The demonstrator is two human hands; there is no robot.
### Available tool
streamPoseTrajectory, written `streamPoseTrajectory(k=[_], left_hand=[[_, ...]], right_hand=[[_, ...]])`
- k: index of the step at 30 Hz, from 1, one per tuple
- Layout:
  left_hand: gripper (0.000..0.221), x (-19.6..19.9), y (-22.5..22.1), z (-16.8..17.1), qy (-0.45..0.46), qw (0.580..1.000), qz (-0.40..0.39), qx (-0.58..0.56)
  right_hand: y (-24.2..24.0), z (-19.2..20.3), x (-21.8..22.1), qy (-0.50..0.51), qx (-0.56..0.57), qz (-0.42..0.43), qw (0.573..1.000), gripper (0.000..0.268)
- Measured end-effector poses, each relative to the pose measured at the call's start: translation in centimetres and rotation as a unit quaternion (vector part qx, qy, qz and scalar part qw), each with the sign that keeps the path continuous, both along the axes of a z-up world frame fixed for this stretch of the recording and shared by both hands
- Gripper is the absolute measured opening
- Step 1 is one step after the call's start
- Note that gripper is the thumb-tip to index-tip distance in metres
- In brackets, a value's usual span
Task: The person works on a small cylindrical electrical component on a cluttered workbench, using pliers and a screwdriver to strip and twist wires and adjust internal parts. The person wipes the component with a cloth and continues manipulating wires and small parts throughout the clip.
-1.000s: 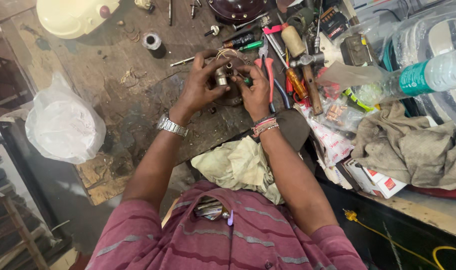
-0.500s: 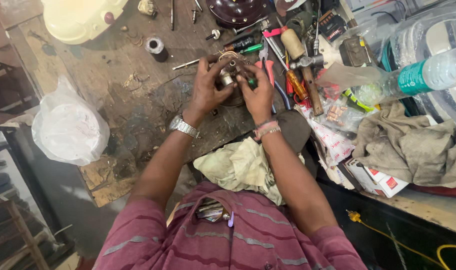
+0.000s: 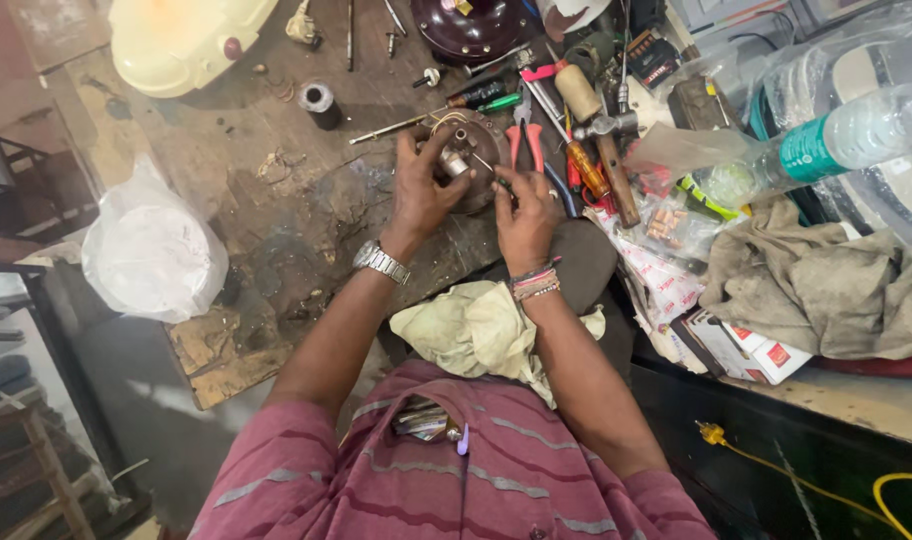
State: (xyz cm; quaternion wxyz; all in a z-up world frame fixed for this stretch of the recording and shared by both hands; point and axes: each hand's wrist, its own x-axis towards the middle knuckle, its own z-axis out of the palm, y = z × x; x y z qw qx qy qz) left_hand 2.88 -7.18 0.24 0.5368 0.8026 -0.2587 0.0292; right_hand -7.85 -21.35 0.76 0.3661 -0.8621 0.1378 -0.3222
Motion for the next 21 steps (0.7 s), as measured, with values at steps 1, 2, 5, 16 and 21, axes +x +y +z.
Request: streamPoseTrajectory(k=[1, 2, 5, 16, 21], left_hand=[[0.07, 0.1, 0.1, 0.0, 0.018, 1.0, -0.002, 0.003], [0.069, 0.1, 0.0, 0.0, 0.036, 0.999, -0.006, 0.005], [0.068, 0.5, -0.1, -0.3, 0.049, 0.999, -0.006, 0.012], [0.069, 0.7, 0.1, -0.1, -0.01, 1.0, -0.006, 0.024], [0.068, 1.1, 0.5, 0.6, -0.018, 0.999, -0.026, 0.04]], right_hand=[[0.1, 0.1, -0.1, -0.011, -0.018, 0.004, 1.0, 0.023], [0.2, 0.1, -0.1, -0.014, -0.007, 0.01, 1.0, 0.022], [0.3, 0.1, -0.2, -0.016, 0.014, 0.018, 1.0, 0.022], [0.4, 0.2, -0.2, -0.004, 0.002, 0.024, 1.0, 0.023], [0.7, -0.9, -0.3, 0.009, -0.048, 0.027, 0.998, 0.023]])
